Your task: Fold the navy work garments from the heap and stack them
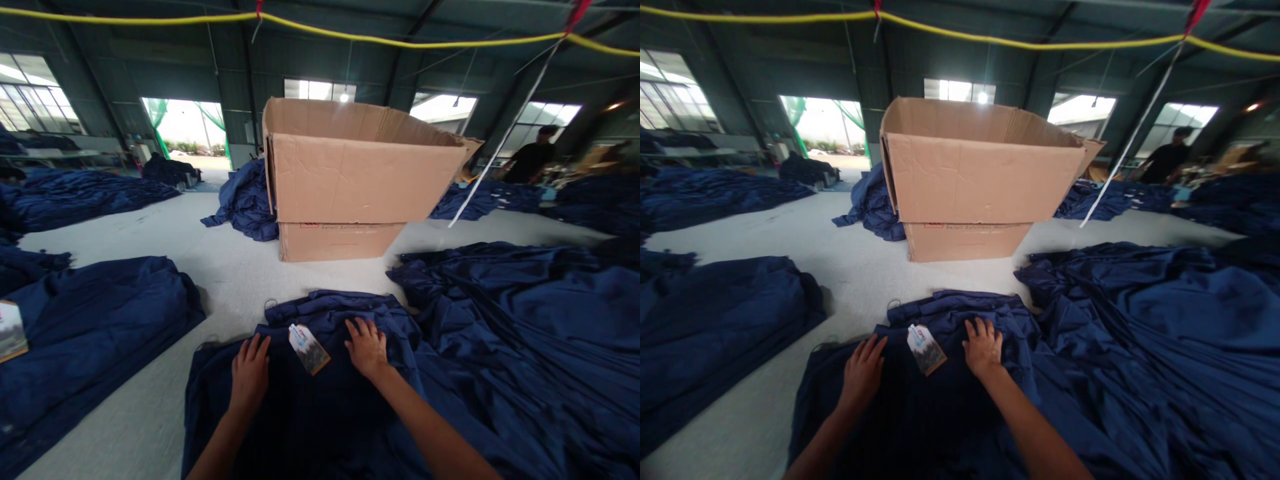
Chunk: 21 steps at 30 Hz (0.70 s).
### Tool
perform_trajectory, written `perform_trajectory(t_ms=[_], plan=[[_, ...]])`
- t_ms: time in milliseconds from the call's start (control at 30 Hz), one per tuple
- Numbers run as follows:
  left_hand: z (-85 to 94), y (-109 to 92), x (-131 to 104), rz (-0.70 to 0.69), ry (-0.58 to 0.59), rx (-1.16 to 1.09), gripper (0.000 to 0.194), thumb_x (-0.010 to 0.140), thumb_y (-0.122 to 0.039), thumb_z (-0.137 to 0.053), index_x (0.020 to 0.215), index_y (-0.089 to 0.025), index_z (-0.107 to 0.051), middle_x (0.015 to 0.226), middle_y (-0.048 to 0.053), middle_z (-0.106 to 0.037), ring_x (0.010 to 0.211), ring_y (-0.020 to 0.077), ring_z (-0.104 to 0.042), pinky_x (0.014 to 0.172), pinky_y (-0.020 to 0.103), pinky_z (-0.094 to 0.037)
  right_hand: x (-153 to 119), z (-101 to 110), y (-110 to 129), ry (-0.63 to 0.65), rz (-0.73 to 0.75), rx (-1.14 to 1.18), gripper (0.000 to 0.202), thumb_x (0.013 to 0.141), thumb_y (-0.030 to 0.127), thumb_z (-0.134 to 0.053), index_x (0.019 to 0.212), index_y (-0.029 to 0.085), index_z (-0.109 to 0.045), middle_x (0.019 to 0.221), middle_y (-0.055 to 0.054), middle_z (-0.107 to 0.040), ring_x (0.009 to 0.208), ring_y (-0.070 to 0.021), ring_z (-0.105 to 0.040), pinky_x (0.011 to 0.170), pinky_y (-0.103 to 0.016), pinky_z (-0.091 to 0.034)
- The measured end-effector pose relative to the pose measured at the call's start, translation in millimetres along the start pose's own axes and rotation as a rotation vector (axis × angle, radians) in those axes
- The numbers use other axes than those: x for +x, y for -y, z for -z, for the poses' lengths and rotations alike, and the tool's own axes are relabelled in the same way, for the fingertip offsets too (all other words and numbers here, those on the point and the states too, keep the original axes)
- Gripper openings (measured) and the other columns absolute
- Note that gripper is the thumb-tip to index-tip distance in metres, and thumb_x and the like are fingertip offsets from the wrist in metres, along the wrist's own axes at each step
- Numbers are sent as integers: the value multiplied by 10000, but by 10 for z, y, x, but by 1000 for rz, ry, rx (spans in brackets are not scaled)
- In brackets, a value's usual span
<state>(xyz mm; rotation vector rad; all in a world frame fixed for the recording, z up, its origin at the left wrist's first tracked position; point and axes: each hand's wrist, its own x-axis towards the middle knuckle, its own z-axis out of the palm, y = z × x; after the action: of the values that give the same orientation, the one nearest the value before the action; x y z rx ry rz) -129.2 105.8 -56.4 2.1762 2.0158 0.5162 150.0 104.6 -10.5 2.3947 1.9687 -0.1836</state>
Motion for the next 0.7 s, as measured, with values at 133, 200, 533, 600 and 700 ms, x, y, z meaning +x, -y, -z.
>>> perform_trajectory(t_ms=[133,200,533,600,700], plan=[[27,432,-71,173,101,150,498,892,-353,-298,1382,-282,-355,1496,71,-287,1371,357,-193,1042,593,-249,232,-202,-459,87,-137,-56,501,900,500,-281,1394,458,-217,1540,69,-45,1371,-386,5,1009,-659,-57],[35,567,-74,192,124,162,506,889,-351,-292,1381,-257,-364,1472,88,-334,1359,344,-237,1045,543,-280,280,-282,-611,60,-212,-32,509,899,516,-272,1399,464,-188,1542,56,-30,1366,-392,-68,1007,-645,-121],[476,840,-687,590,-93,200,613,834,-412,-345,1258,30,-383,1166,267,-544,1100,354,-525,870,443,-444,269,-262,-947,237,-420,198,754,851,560,-372,1310,-38,-389,1218,-264,-540,1163,-300,-508,948,-353,-400],[472,755,-766,670,22,109,633,833,-439,-370,1236,49,-375,1073,261,-594,1021,334,-588,813,403,-469,261,-297,-895,281,-401,194,689,868,533,-353,1216,-46,-487,1173,-278,-564,1139,-311,-528,938,-354,-408],[441,596,-721,716,118,12,526,856,-443,-349,1145,-16,-451,1029,246,-631,940,319,-638,760,394,-480,201,-370,-778,159,-375,146,629,891,506,-289,1209,6,-498,1191,-284,-544,1081,-351,-558,897,-432,-423]])
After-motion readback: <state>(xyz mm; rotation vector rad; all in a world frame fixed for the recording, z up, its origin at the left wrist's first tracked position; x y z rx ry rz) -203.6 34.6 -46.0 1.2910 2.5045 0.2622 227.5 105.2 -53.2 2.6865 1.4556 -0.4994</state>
